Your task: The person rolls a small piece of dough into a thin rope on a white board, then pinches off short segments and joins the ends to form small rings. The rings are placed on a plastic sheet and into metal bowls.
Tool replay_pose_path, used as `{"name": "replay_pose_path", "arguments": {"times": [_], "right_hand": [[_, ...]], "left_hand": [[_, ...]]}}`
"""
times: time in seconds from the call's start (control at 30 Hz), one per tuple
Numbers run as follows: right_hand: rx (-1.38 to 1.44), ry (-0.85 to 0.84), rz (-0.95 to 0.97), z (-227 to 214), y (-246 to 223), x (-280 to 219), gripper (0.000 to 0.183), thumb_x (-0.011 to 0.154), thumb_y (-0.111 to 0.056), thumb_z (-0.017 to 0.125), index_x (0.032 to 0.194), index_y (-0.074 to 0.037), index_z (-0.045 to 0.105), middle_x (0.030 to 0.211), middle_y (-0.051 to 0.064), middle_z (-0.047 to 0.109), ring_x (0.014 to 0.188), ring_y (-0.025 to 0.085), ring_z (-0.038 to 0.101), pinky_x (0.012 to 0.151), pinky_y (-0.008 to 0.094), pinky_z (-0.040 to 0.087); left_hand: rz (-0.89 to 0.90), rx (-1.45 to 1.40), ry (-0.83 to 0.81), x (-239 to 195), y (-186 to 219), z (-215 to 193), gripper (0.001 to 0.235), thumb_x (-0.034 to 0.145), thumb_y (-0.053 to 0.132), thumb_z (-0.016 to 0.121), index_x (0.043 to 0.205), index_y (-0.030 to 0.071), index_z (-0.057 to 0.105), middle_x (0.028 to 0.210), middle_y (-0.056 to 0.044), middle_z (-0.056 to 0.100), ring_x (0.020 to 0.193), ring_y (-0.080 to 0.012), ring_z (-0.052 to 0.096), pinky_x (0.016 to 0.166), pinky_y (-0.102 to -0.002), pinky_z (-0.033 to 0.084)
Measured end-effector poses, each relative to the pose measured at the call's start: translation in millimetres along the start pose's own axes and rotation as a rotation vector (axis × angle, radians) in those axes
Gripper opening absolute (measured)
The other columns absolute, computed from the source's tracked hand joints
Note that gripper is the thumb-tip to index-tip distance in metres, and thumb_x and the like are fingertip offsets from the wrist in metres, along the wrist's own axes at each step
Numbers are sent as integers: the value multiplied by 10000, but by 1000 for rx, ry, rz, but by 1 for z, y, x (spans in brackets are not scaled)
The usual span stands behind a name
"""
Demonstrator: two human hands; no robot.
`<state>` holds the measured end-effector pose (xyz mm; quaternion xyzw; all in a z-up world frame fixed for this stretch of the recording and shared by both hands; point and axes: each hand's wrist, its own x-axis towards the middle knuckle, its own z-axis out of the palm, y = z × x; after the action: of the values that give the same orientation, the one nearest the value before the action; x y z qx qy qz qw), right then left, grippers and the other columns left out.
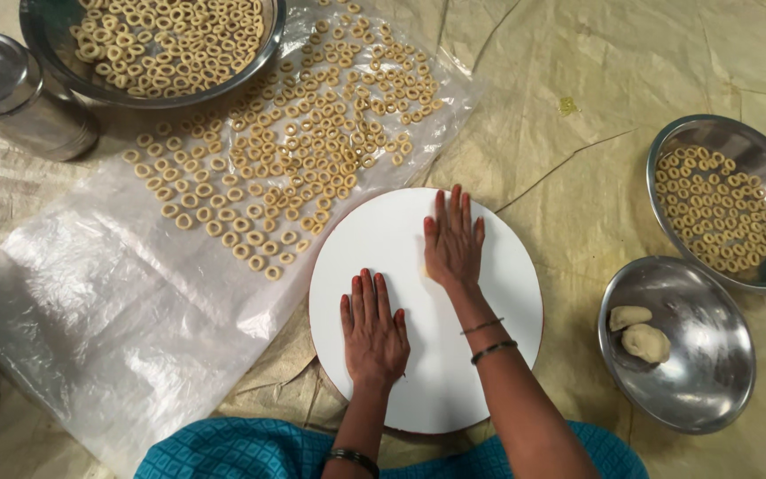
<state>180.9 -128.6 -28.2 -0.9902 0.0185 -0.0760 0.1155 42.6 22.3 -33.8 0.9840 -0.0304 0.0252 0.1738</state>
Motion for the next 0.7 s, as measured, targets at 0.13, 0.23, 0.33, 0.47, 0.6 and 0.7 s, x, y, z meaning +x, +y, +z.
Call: {"name": "replay_pose_path", "arguments": {"times": [0.13, 0.23, 0.33, 0.47, 0.6, 0.7], "right_hand": [[-77, -82, -106, -5, -7, -51, 617, 1067, -476, 233, 1623, -211, 260, 1712, 87, 137, 1571, 286, 132, 1220, 562, 134], [-39, -117, -115, -7, -9, -103, 600, 1067, -449, 237, 1623, -228, 279, 1712, 61, 173, 1574, 261, 170, 1228, 539, 149], [37, -77, -156, -8, -9, -153, 595, 1076, -406, 235, 1625, -182, 285, 1712, 73, 202, 1570, 266, 192, 1229, 531, 143], [77, -74, -198, -15, -5, -207, 614, 1083, -421, 245, 1621, -127, 273, 1707, 81, 225, 1564, 252, 208, 1230, 523, 126], [75, -207, -204, -25, 5, -221, 631, 1072, -454, 225, 1619, -142, 261, 1702, 43, 229, 1569, 223, 206, 1237, 508, 122], [75, -269, -226, -22, 16, -185, 645, 1071, -474, 185, 1628, -153, 241, 1709, 45, 199, 1566, 231, 185, 1233, 525, 97]], "left_hand": [[0, 28, -32, 1, 0, -2, 677, 1035, 400, 221, 1583, 24, 97, 1672, -157, 49, 1542, -279, -3, 1229, -462, 12], [-11, 35, -98, 4, 1, -3, 683, 1032, 410, 215, 1584, 33, 71, 1672, -151, 19, 1540, -271, -32, 1228, -455, -6], [-26, 22, -122, 2, 1, -5, 689, 1042, 412, 231, 1593, 34, 65, 1685, -143, 9, 1552, -267, -41, 1238, -454, -11], [-25, 21, -104, 2, 1, -5, 689, 1042, 402, 253, 1598, 34, 82, 1690, -143, 22, 1556, -269, -32, 1242, -455, -3], [-20, 16, -97, 1, 0, -4, 689, 1036, 394, 271, 1593, 26, 102, 1688, -148, 34, 1554, -277, -22, 1238, -462, 0], [-1, -16, -2, 2, 0, -2, 685, 1027, 386, 284, 1582, 18, 122, 1674, -156, 52, 1543, -286, 4, 1223, -467, 8]]}}
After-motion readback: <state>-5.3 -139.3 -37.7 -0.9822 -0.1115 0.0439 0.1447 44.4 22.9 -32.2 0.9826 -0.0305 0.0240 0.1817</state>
